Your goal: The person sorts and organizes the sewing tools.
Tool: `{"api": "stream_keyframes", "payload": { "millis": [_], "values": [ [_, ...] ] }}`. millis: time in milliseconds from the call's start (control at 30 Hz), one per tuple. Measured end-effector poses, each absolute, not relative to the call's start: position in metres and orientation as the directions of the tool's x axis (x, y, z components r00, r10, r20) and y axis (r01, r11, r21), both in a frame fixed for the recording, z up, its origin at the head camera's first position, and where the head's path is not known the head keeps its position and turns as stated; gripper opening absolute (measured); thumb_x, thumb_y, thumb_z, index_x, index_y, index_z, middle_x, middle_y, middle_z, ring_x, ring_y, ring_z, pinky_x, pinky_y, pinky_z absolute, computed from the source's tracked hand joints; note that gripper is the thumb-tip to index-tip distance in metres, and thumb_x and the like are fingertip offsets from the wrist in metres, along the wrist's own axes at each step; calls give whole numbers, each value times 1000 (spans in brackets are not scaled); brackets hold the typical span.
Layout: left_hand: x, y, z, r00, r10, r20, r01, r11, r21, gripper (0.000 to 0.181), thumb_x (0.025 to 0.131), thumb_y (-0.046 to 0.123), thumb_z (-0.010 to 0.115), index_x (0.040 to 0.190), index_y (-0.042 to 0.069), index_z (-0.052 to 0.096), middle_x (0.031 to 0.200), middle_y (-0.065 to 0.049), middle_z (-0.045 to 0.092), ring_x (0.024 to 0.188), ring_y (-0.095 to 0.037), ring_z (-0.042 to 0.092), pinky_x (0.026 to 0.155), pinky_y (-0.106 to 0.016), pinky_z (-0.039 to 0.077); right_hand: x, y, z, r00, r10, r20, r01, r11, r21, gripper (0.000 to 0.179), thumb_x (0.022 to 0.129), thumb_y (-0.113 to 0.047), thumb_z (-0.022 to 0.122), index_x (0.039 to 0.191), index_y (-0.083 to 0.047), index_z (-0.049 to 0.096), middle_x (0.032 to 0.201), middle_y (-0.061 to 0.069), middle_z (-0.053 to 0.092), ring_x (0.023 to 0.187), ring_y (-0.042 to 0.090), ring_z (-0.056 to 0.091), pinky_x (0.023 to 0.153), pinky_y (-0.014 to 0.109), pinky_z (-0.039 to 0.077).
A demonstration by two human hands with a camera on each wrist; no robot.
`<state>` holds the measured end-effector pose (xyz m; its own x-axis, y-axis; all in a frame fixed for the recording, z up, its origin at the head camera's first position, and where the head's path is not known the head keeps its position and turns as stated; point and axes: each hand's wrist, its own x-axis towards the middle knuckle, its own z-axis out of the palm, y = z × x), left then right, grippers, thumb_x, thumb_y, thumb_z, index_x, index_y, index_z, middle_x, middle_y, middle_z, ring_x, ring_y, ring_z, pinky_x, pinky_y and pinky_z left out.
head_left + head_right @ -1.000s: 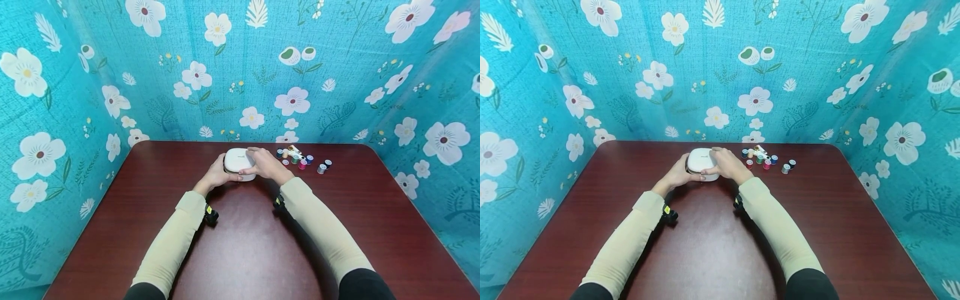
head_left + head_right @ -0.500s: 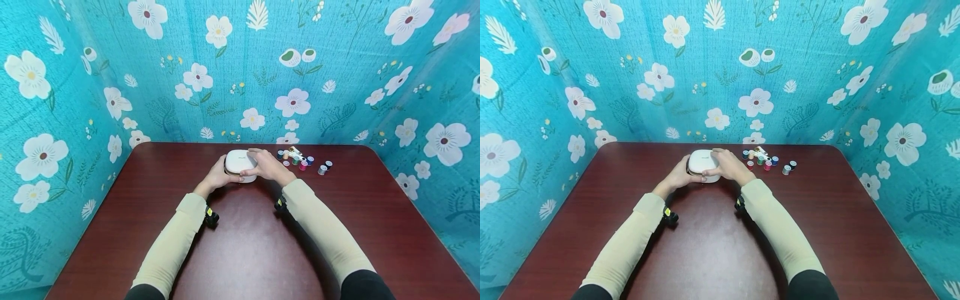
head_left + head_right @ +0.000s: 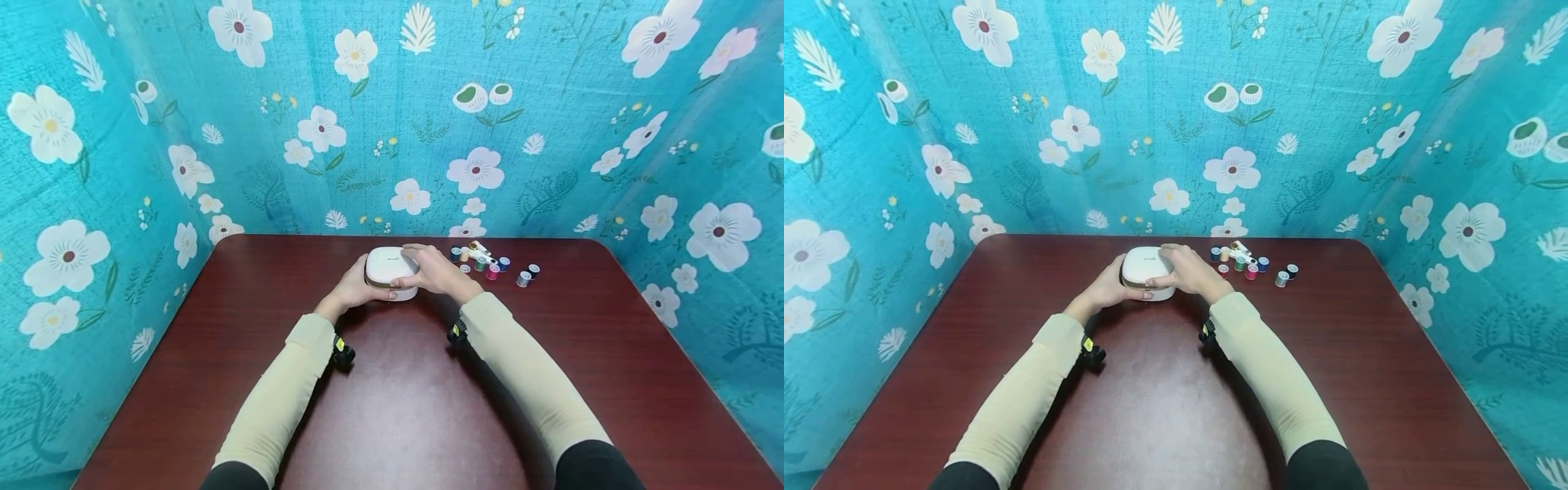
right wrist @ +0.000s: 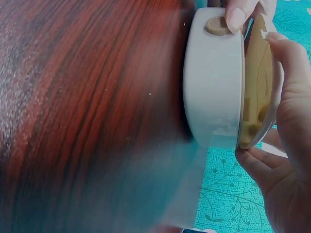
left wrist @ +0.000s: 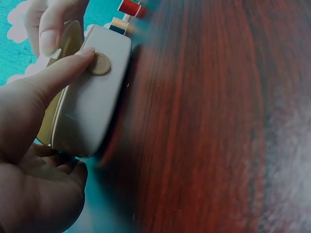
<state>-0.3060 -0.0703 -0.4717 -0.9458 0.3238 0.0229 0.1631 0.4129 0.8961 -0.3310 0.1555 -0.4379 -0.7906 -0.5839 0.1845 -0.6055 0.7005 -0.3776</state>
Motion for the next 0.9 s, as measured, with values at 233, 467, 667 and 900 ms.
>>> {"api": "stream_keyframes", "payload": {
  "millis": [233,467,667,900],
  "values": [
    [-309,-69,-476,-941,336,40,171,371,913,103,69,18,96,150,6,33,143,-11,50,127,-27,50,110,-45,38,-332,155,-438,-788,-587,183,-607,697,-381,79,85,-48,82,139,4,58,143,23,57,131,34,56,106,45,47],
    [-309,-68,-477,-950,312,24,146,373,916,107,68,18,97,151,5,31,142,-11,50,127,-26,50,110,-42,38,-333,155,-438,-787,-590,182,-610,699,-373,79,86,-48,81,140,5,58,143,23,57,131,34,57,105,44,48],
    [-307,-68,-473,-943,331,28,158,375,913,106,69,17,97,151,5,31,144,-12,47,129,-27,48,112,-45,36,-332,156,-436,-783,-590,195,-615,690,-381,76,88,-46,80,139,6,57,141,23,59,129,33,58,104,44,49],
    [-303,-68,-470,-947,321,-4,132,400,907,109,69,20,97,153,6,29,146,-13,46,132,-29,47,113,-46,36,-333,159,-437,-793,-573,206,-603,689,-402,74,90,-48,77,138,5,59,140,21,60,130,31,56,106,44,47]
  ]
}}
